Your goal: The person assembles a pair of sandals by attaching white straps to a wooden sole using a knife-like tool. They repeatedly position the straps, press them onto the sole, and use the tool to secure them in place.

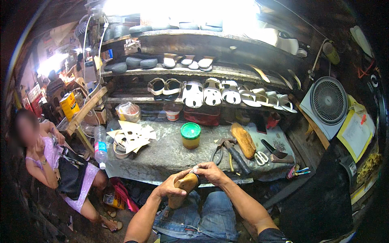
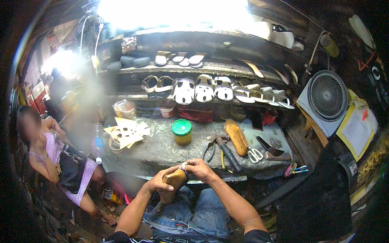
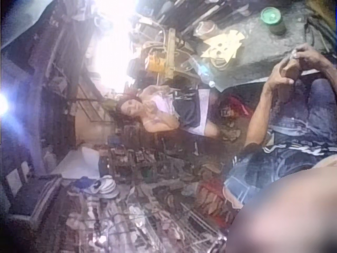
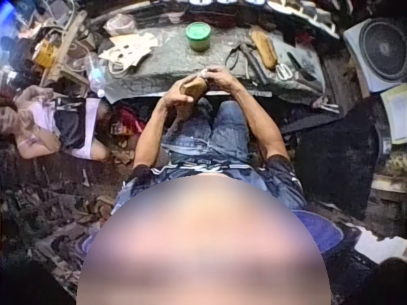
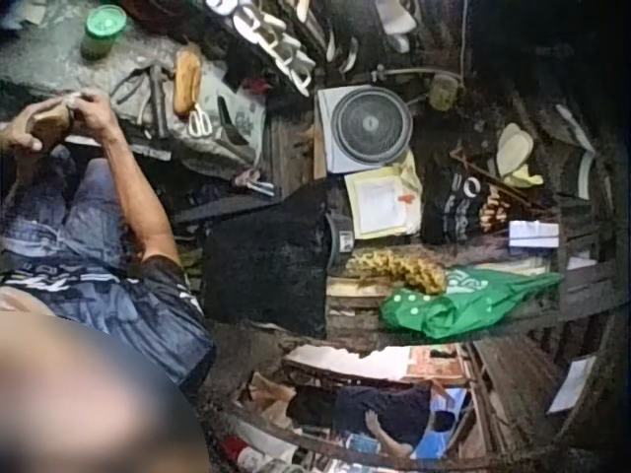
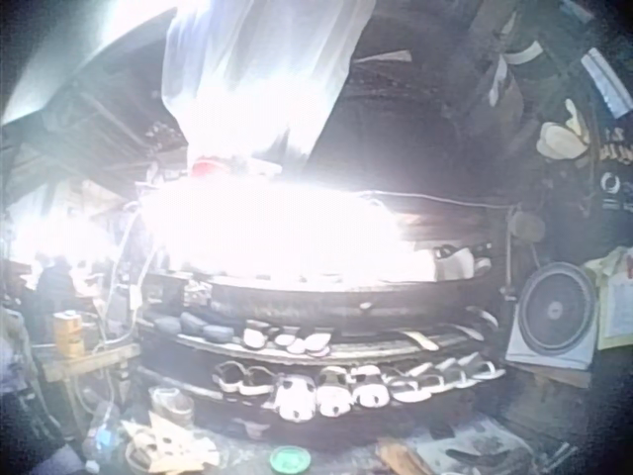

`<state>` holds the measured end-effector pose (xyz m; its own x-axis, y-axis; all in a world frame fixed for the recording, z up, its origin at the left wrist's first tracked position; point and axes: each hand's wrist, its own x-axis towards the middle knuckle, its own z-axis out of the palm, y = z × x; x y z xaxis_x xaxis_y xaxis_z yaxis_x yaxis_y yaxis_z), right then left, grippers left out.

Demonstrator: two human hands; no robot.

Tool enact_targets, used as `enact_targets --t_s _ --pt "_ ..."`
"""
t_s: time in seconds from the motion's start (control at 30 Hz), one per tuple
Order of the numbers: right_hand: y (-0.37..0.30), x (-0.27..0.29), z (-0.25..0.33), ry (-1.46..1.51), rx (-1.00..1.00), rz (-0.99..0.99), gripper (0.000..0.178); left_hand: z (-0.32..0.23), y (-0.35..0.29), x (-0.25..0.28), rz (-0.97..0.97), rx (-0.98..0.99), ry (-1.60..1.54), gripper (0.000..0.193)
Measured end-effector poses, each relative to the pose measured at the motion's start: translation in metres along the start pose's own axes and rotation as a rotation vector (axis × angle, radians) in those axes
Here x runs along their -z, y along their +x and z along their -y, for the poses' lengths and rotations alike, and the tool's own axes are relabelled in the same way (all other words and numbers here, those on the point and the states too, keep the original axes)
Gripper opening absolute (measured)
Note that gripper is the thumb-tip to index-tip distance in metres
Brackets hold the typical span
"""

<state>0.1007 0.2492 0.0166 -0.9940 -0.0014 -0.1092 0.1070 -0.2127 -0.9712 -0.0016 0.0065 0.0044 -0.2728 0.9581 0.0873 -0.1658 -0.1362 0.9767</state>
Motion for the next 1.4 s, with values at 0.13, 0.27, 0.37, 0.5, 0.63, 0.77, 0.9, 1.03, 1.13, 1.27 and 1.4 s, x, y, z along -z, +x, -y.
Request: enact_targets --t_s 0.13,0.27,0.37,0.5,0.63,0.77,0.9,1.03,1.13,1.27,1.4 --pt "-0.003 0.001 -0.003 -0.037 -0.034 -0.058 0.016 0.004 0.000 0.001 -0.006 -0.008 0.022 0.109" --pt "0.007 -0.001 -0.025 0.327 0.059 -0.107 0.011 0.007 0.002 -0.002 -0.085 0.031 0.016 0.105" --pt "0.021 -0.003 -0.044 0.538 0.159 -0.236 0.014 0.007 0.007 -0.003 -0.060 0.043 0.067 0.103" --pt "0.026 -0.003 -0.056 0.595 0.296 -0.042 0.016 0.004 0.009 -0.005 -0.067 0.025 0.077 0.103" --pt "0.020 -0.003 -0.052 0.411 0.216 -0.090 0.014 0.003 0.004 -0.010 -0.103 -0.021 0.018 0.116" --pt "0.015 -0.004 -0.041 0.191 0.102 -0.138 0.013 0.001 0.001 -0.008 -0.066 -0.032 0.004 0.126" --pt "0.006 -0.005 -0.035 0.202 0.132 -0.120 0.014 0.001 -0.002 -0.004 -0.087 0.015 0.079 0.114" --pt "0.000 -0.005 -0.040 0.237 0.102 -0.182 0.020 0.007 0.003 0.000 -0.077 0.020 0.106 0.109" --pt "0.004 -0.011 -0.049 0.349 0.139 -0.244 0.017 0.015 0.006 0.002 -0.054 0.013 -0.024 0.105" --pt "0.008 -0.022 -0.060 0.631 0.401 -0.200 0.017 0.019 0.003 0.002 -0.092 -0.055 0.024 0.102" --pt "-0.001 -0.029 -0.071 0.705 0.357 -0.212 0.015 0.016 -0.002 0.001 -0.205 -0.059 0.058 0.105"
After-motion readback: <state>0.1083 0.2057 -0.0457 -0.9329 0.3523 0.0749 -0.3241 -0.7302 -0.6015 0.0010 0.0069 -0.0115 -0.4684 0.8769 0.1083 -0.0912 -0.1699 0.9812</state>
